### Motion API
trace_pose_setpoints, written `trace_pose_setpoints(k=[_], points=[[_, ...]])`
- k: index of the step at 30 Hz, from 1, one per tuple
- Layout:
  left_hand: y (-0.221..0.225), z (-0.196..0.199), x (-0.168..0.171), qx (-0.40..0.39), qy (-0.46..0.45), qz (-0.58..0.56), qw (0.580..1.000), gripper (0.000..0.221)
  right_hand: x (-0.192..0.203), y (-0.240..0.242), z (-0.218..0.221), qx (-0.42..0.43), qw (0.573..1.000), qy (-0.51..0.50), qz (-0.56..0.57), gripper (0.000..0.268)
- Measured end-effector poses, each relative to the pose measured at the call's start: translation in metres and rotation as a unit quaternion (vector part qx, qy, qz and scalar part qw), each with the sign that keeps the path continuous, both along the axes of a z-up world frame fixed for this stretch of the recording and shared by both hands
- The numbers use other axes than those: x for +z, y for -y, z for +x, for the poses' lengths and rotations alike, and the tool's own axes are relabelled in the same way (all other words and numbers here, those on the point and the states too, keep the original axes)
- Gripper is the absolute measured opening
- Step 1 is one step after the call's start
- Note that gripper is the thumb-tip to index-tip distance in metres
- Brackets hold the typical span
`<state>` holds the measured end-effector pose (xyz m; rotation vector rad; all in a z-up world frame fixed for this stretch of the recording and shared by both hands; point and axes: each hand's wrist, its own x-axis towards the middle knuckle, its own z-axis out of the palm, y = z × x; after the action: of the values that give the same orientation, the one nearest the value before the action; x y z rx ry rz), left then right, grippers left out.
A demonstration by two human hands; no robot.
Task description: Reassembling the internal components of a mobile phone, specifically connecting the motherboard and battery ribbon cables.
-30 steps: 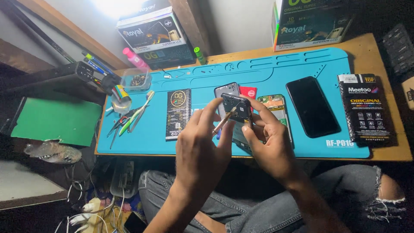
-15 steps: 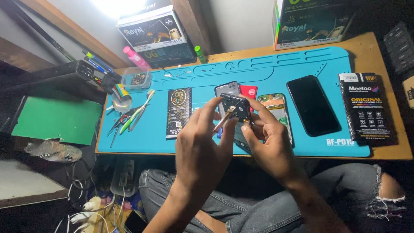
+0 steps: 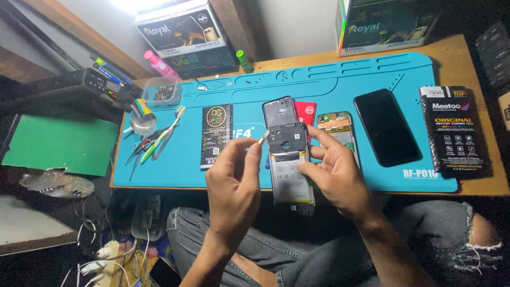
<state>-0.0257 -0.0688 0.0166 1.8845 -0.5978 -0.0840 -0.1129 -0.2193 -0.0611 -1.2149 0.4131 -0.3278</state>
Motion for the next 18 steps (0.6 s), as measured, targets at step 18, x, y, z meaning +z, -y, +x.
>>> trace_pose_setpoints(k=[18], points=[[-0.036,0.058,-0.075,-0.041,-0.318,0.021,0.947,0.022,0.016,-0.023,0.022,0.155,0.951,-0.249,0.100,0.077]])
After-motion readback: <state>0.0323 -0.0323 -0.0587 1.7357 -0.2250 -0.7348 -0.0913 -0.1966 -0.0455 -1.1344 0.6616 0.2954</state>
